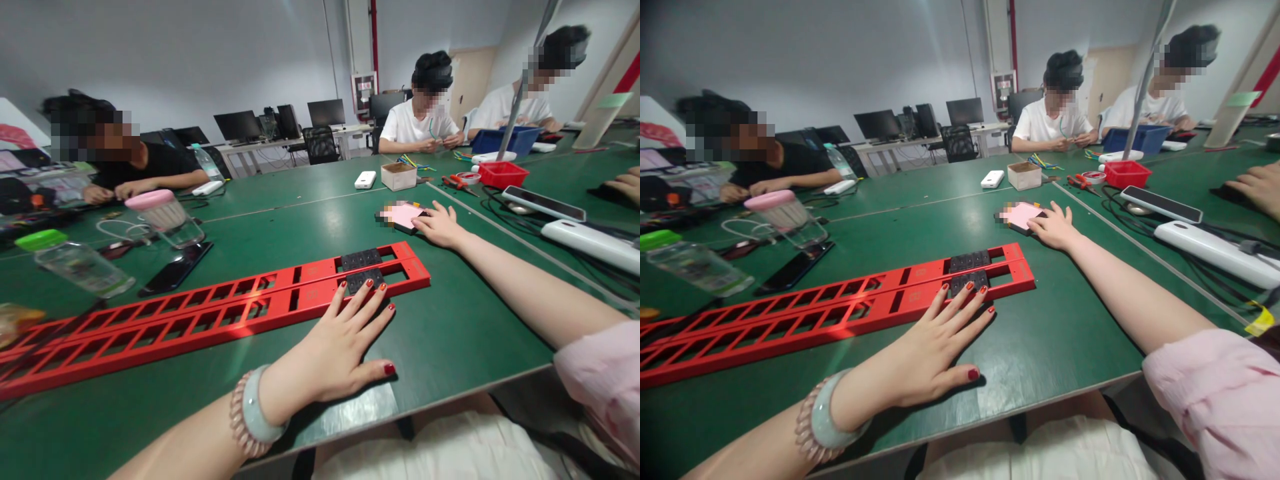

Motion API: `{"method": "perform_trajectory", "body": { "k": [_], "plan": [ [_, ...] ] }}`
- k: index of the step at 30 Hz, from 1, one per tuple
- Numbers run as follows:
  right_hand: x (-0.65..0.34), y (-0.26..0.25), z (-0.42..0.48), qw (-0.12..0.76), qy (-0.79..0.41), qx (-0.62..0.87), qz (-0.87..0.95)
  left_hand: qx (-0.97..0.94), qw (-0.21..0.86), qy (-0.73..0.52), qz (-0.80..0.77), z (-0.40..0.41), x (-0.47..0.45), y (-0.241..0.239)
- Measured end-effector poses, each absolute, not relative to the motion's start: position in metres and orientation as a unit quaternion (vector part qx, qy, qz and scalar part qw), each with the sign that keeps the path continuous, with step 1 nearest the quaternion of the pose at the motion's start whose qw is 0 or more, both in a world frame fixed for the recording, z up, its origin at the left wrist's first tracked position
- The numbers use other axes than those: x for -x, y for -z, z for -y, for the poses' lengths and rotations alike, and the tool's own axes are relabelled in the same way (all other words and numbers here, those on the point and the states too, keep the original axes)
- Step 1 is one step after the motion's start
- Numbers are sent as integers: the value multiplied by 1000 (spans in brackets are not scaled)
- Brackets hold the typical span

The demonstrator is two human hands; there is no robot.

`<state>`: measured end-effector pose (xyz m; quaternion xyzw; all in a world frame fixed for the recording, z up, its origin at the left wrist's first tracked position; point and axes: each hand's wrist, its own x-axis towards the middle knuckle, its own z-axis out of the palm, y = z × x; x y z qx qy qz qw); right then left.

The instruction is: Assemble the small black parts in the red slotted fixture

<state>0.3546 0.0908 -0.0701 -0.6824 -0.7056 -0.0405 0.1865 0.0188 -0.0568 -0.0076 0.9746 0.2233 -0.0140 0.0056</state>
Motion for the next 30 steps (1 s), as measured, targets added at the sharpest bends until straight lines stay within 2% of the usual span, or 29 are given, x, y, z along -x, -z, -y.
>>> {"method": "perform_trajectory", "body": {
  "k": [12,23,30],
  "plan": [
    [-363,74,-94,233,56,633,736,-973,26,31,-226,56,-22,7],
    [-355,71,-83,456,106,560,684,-973,28,37,-226,56,-22,6],
    [-340,57,-64,445,75,575,682,-975,20,26,-219,57,-21,7]
  ]
}}
